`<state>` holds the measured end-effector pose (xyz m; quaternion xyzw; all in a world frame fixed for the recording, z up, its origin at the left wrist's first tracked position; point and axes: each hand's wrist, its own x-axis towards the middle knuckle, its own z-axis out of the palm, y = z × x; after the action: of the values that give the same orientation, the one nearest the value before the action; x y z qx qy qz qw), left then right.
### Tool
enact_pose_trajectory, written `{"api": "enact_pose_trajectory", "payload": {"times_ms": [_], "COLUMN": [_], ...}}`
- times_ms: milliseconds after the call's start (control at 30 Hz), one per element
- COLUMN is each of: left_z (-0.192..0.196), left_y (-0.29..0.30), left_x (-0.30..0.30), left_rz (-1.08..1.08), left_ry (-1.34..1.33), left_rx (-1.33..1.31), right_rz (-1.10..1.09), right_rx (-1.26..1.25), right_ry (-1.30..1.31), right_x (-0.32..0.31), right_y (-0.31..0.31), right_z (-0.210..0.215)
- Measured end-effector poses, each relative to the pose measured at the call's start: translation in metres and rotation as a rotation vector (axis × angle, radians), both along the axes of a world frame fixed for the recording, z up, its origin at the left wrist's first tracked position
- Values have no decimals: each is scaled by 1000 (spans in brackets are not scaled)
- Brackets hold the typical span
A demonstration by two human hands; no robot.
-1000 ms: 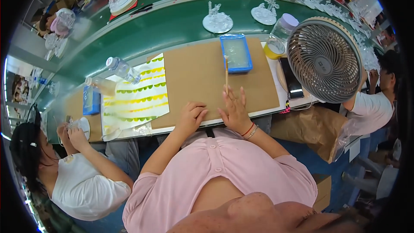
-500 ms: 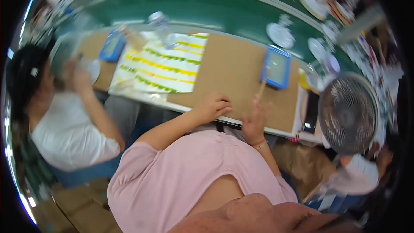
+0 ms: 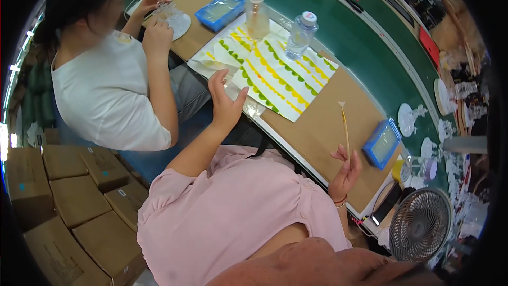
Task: Apply glue with a brush to small transparent plastic components and adhere them to a circular base.
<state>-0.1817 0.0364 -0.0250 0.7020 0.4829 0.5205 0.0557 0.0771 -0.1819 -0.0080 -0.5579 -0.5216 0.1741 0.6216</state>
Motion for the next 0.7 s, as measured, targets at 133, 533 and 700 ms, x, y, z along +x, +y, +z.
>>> {"api": "enact_pose_trajectory", "payload": {"times_ms": [133,533,700], "left_z": [-20,-18,-18], "left_y": [7,11,10], "left_x": [8,40,23], "left_rz": [-457,-650,-524], "left_ry": [-874,-59,-1148], "left_rx": [-727,-218,-790], "right_rz": [83,512,512], "right_rx": [-145,-395,-460], "right_ry": [357,918,722], "right_x": [-9,-38,-37], "right_y": [55,133,137], "right_z": [12,3,-2]}}
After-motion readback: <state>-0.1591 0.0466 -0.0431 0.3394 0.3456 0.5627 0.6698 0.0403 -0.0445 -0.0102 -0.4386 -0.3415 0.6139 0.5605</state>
